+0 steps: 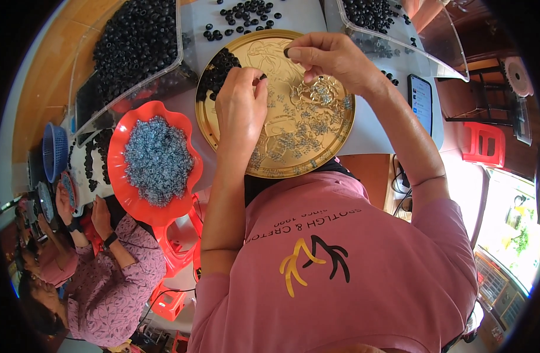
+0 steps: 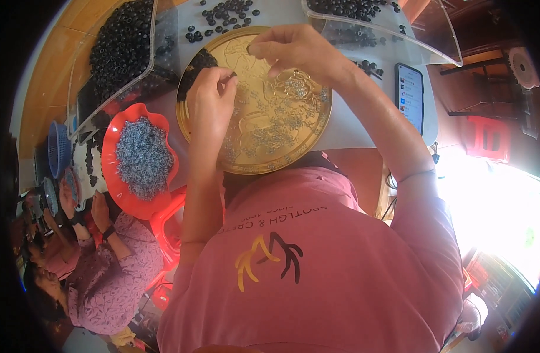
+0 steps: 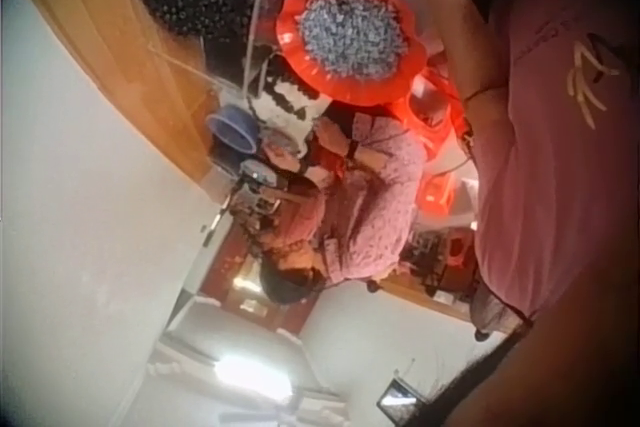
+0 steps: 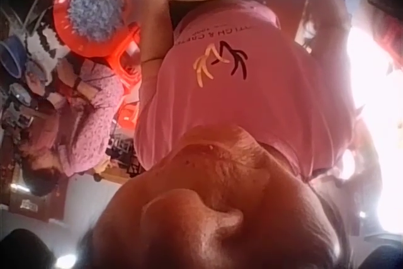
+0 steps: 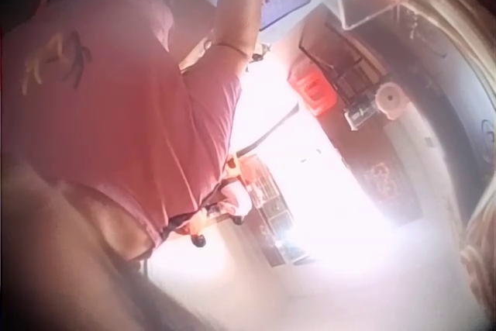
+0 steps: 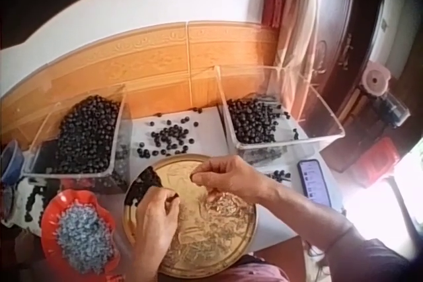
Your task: The person assembles small silver-colored metal pins into small black circular plastic components by hand, placing the finished assemblies onto a gold tray.
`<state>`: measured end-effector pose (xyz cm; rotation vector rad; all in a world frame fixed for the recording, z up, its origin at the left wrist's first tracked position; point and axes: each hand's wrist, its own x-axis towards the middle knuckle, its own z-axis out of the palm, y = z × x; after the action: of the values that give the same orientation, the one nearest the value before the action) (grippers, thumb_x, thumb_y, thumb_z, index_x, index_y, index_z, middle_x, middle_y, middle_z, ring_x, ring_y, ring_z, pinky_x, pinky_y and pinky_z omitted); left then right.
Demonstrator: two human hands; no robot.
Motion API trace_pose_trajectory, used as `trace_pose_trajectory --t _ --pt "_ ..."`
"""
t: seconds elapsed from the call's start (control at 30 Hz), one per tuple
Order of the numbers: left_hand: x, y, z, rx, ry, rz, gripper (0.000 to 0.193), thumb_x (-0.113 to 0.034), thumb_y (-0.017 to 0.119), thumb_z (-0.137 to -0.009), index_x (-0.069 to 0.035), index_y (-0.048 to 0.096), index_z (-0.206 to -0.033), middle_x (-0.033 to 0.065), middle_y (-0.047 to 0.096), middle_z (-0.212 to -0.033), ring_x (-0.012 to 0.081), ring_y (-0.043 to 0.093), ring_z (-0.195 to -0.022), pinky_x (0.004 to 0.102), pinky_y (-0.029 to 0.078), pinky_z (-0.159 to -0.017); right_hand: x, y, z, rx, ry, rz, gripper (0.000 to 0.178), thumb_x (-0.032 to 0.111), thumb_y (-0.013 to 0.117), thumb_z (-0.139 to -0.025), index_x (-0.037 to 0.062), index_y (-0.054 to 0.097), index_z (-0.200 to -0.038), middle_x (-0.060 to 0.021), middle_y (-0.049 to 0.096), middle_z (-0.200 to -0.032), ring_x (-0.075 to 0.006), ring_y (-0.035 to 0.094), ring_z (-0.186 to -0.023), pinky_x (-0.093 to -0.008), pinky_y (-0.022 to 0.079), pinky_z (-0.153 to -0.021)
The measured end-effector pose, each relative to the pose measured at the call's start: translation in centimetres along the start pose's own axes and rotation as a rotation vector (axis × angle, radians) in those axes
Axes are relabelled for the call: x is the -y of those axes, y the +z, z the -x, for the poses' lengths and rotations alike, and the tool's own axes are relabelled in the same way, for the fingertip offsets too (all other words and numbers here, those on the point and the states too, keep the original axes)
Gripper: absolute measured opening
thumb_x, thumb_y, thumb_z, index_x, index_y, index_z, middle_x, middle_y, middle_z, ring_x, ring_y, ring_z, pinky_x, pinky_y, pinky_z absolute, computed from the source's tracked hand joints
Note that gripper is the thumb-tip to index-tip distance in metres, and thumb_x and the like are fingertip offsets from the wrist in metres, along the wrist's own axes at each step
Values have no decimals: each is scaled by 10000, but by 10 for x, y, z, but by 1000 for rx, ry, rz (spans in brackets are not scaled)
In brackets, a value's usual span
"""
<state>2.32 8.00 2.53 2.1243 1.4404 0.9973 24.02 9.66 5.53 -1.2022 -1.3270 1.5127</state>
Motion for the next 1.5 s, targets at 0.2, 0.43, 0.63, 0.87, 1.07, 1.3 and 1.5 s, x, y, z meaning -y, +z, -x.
trace_pose_trajectory --t 0.2,0.43,0.63,0.87,1.07,1.3,1.5 --pt "10 8 -9 -109 72 -61 227 -39 707 -854 0 662 -1074 158 651 -1030 289 680 -855 354 545 -683 -15 17 1 -5 173 -324 241 198 651 -984 5 664 -1129 -20 652 -936 -79 599 -764 -261 546 -728" --pt "-8 3 2 -166 152 384 260 -9 737 -848 -12 663 -1097 107 648 -1022 182 658 -845 280 532 -653 -27 37 6 186 235 -724 201 222 645 -986 43 655 -1079 25 604 -869 -65 549 -763 -229 470 -636" --pt "-4 -17 1 -209 243 370 222 12 722 -851 -9 674 -1067 102 666 -1059 171 658 -870 269 529 -685 -3 44 0 175 175 -441 307 309 643 -986 26 688 -1095 11 653 -979 -61 518 -772 -221 450 -636" --pt "-12 -32 -16 -315 135 744 203 28 685 -907 28 645 -1106 75 665 -1057 114 633 -893 237 522 -783 65 49 -16 223 225 -157 293 280 670 -977 21 713 -1107 11 602 -750 -64 553 -701 -221 470 -618" --pt "-21 -43 -1 -366 142 862 246 55 662 -917 46 610 -1157 122 679 -1076 148 661 -922 252 537 -804 63 36 -23 196 -123 246 304 275 667 -981 1 704 -1107 22 571 -703 -43 513 -646 -209 432 -567" --pt "-19 -35 43 -188 -143 989 240 45 616 -950 46 609 -1190 149 691 -1055 200 690 -962 290 565 -821 -8 28 -13 248 -466 952 134 132 688 -873 42 720 -966 -105 695 -930 -278 687 -857 -381 537 -778" --pt "-14 -26 58 -131 -332 1057 233 -3 614 -968 49 613 -1195 142 682 -1057 215 694 -962 316 581 -812 -26 39 -15 187 -493 1095 147 180 623 -870 79 723 -909 -121 670 -955 -329 680 -847 -443 528 -780"
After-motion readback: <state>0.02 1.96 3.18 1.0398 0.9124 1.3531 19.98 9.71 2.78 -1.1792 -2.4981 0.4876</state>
